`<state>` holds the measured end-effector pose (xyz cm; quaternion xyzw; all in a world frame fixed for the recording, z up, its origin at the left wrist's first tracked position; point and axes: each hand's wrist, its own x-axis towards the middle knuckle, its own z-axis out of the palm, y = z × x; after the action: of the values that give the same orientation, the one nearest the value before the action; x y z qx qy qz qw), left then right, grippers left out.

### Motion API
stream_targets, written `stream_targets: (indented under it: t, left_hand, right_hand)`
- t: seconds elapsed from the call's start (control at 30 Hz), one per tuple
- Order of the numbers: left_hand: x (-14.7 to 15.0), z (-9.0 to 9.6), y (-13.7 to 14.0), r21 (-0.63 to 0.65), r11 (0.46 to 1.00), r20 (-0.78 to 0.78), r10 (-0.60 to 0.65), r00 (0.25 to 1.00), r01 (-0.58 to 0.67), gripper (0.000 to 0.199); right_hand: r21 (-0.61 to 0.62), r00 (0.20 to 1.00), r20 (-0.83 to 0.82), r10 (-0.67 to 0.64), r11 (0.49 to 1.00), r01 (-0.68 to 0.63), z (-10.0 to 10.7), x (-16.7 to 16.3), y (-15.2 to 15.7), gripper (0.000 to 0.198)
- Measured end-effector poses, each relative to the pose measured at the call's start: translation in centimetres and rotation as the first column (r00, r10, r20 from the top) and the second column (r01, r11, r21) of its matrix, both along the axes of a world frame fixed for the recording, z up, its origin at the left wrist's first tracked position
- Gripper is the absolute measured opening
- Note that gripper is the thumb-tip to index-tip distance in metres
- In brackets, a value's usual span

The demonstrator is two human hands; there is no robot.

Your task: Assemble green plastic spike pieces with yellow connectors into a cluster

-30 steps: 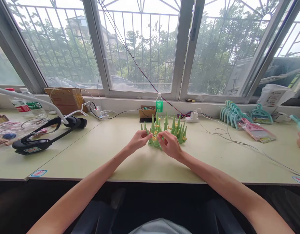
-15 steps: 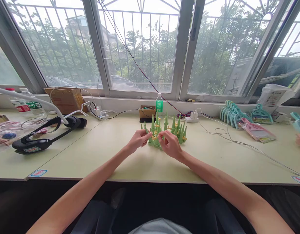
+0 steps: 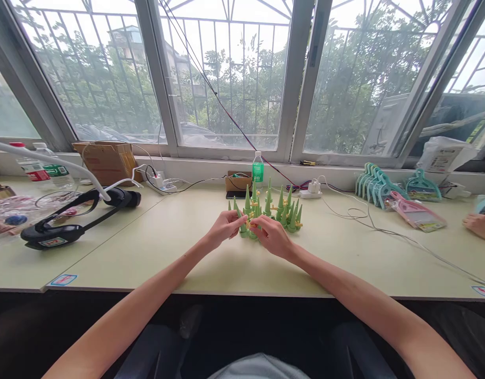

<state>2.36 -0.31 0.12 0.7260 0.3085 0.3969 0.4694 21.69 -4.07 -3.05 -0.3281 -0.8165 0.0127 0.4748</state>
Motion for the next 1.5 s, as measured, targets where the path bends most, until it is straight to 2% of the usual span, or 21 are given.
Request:
stream_targets:
  t: [0.5, 1.2, 1.33, 1.5]
  left_hand:
    - [0.16, 0.29, -0.41, -0.003, 0.999, -0.024, 0.033, 0.999, -0.033, 0.043]
    - [0.04, -0.15, -0.33, 0.104, 0.994, -0.046, -0.039, 0.998, 0.044, 0.045]
    - [0.15, -0.13, -0.39, 0.11, 0.994, -0.044, -0.02, 0.999, 0.025, 0.045]
    - [0.25, -0.05, -0.4, 0.11, 0.993, -0.024, 0.037, 0.999, -0.034, 0.044]
  right_hand:
    - [-0.007, 0.999, 0.022, -0.029, 1.0, 0.029, -0.09, 0.0, 0.14, 0.019]
    - [-0.109, 0.991, 0.088, -0.096, 0.988, 0.105, -0.01, 0.23, 0.18, 0.055]
    - [-0.148, 0.994, 0.058, -0.097, 0.983, 0.105, 0.29, 0.2, -0.2, 0.05]
    - [-0.2, 0.996, 0.045, -0.081, 0.976, 0.088, 0.48, 0.17, -0.43, 0.028]
